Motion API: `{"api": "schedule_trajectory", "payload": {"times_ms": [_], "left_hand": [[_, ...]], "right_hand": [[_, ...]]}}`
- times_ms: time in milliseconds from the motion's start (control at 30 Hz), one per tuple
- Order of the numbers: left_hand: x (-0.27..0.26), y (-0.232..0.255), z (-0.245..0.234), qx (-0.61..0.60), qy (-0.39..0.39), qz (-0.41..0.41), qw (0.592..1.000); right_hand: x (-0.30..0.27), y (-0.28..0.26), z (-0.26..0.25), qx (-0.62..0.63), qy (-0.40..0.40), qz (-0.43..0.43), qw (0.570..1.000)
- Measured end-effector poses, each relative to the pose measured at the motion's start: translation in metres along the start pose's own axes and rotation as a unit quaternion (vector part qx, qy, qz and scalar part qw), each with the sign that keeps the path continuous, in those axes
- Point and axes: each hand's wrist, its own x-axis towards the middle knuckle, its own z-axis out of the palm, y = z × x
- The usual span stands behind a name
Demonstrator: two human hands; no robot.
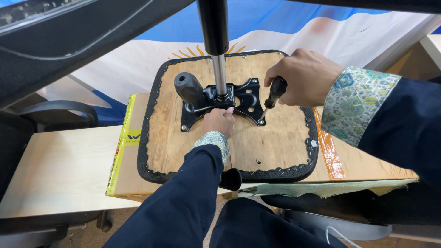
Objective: The person uses a screwdriver to tighten screws on a black metal bracket attached to the underside of a chair seat. They hold the bracket steady with one hand while turning the screwdriver with the other, working on multiple screw holes in sequence.
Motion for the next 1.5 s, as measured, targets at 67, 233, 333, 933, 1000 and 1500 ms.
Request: {"api": "schedule_trajectory", "payload": {"times_ms": [67, 233, 333, 933, 1000, 1500], "left_hand": [[0.0, 0.001, 0.0, 0.01, 0.007, -0.005, 1.0], [-0.003, 0.005, -0.003, 0.028, 0.014, -0.006, 0.999], [-0.005, 0.006, -0.006, 0.001, -0.013, -0.016, 1.0], [-0.005, 0.004, -0.003, 0.018, 0.006, -0.001, 1.0], [-0.003, 0.003, -0.002, 0.014, 0.004, -0.005, 1.0], [-0.006, 0.005, -0.006, 0.018, -0.003, -0.01, 1.0]], "right_hand": [[-0.002, -0.009, -0.001, -0.012, -0.056, 0.095, 0.994], [-0.013, -0.02, -0.005, -0.021, -0.116, 0.233, 0.965], [-0.021, -0.014, 0.005, 0.033, -0.031, 0.188, 0.981], [-0.032, 0.004, 0.031, 0.14, 0.121, 0.12, 0.975], [-0.033, 0.007, 0.032, 0.173, 0.145, 0.08, 0.971], [-0.028, 0.001, 0.019, 0.129, 0.034, 0.167, 0.977]]}}
